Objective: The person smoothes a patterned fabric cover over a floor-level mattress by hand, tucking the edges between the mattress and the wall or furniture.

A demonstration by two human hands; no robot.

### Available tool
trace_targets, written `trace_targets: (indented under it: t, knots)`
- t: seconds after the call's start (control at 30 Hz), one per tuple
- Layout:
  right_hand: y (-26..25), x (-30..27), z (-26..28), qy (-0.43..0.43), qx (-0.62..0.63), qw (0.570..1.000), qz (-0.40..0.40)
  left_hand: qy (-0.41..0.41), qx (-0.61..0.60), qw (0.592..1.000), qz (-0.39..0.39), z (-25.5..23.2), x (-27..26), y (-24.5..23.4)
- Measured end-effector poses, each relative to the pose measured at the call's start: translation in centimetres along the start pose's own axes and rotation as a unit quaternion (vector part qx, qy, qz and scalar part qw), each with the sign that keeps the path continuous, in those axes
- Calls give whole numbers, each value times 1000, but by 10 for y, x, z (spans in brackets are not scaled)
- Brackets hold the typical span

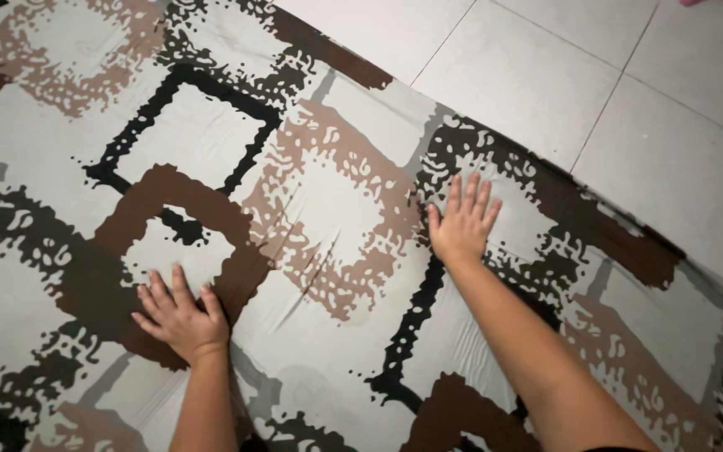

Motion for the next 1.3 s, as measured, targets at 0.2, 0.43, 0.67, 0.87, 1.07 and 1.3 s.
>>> trace_targets:
  t: [0.2, 0.43, 0.67, 0.87, 1.07, 1.3]
  knots:
    - [2, 7, 14, -53, -37, 997, 49, 11, 28, 1000, -6, -4, 1, -1]
    - [-3, 10, 17, -78, 13, 996, 45, 26, 120, 992, 17, 2, -4, 20]
    - [-6, 12, 9, -71, 57, 995, 52, -13, 205, 976, 76, -192, -72, 75]
    - [0, 13, 6, -70, 59, 994, 60, 11, -22, 990, 136, -357, -118, 39]
    - [-7, 16, 4, -75, 70, 993, 64, 23, -6, 993, 112, -355, -126, 50]
    - [13, 77, 6, -151, 119, 979, 61, 24, -17, 991, 129, -350, -130, 62]
Point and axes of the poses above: each hand's wrist, its own x-axis towards the middle knuckle, its own y-axis out of the palm, z = x × y, the point moved 10 cm from there along x, towards the middle knuckle, and after that the axes turned 5 degrees about y, right-handed, at the moved point
